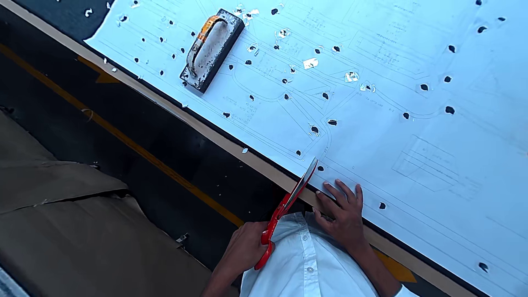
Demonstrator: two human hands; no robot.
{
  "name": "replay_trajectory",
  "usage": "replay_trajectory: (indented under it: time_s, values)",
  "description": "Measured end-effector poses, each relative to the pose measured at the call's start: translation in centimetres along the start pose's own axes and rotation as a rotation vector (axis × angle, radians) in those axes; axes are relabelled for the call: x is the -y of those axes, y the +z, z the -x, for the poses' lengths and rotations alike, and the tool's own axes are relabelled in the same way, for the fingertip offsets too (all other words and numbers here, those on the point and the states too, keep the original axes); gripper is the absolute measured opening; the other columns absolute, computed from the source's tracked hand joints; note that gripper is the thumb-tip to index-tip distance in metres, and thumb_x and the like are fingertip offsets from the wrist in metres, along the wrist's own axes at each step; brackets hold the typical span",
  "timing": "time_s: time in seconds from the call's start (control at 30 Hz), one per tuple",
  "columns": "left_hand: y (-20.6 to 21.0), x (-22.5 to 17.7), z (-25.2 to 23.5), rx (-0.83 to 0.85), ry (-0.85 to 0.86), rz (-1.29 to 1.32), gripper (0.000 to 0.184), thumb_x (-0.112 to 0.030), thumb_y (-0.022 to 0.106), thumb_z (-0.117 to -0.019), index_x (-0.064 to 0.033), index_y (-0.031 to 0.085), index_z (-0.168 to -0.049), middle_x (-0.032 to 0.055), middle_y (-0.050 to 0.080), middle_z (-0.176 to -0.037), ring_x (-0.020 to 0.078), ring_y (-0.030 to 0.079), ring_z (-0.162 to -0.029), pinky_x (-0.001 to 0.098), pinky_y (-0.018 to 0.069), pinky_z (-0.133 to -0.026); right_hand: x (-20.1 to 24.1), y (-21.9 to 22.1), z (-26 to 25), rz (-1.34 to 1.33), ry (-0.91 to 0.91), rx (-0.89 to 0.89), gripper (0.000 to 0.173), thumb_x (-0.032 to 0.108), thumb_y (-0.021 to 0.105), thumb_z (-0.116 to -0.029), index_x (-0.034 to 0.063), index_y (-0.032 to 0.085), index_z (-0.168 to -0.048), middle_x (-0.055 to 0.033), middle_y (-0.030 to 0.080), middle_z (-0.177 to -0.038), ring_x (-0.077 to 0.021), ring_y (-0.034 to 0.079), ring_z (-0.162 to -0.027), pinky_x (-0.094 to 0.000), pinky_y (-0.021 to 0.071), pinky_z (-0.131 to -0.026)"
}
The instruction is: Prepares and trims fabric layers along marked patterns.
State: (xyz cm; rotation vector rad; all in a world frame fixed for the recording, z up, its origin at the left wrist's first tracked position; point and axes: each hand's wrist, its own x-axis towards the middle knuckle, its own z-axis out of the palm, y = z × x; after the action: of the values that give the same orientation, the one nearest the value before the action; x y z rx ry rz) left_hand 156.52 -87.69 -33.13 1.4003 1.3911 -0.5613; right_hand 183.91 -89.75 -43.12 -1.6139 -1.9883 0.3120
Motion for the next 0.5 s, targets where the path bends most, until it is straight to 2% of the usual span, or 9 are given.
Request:
replay_trajectory:
  time_s: [0.13,0.23,0.5]
  values:
    - [-0.6,-0.8,-0.5,-0.024,0.002,-0.021,0.030,-0.028,0.064,-0.0939,-0.0085,0.072,-0.116,0.0089,0.075,-0.108,0.0279,0.070,-0.103,0.0533,0.0528,-0.091,0.1,0.0,0.0,-0.007,-0.003,-0.012,0.036,0.046,0.067,-0.0905,0.0249,0.078,-0.117,-0.0003,0.064,-0.140,-0.0326,0.045,-0.144,-0.0726,0.0155,-0.118]
    - [-0.8,-1.4,-1.2,-0.027,0.008,-0.022,0.030,-0.027,0.063,-0.0960,-0.0086,0.072,-0.118,0.0078,0.075,-0.110,0.0263,0.070,-0.105,0.0520,0.0523,-0.094,0.0,0.1,0.1,-0.008,-0.006,-0.010,0.037,0.047,0.067,-0.0908,0.0252,0.078,-0.119,-0.0003,0.064,-0.141,-0.0322,0.044,-0.145,-0.0721,0.0149,-0.118]
    - [-1.3,-2.1,-1.7,-0.033,0.000,-0.030,0.030,-0.028,0.062,-0.0955,-0.0082,0.073,-0.116,0.0070,0.076,-0.108,0.0248,0.071,-0.103,0.0509,0.0524,-0.093,0.0,0.1,-0.1,-0.014,-0.009,-0.015,0.036,0.047,0.065,-0.0920,0.0265,0.078,-0.119,0.0001,0.065,-0.140,-0.0320,0.045,-0.144,-0.0723,0.0149,-0.118]
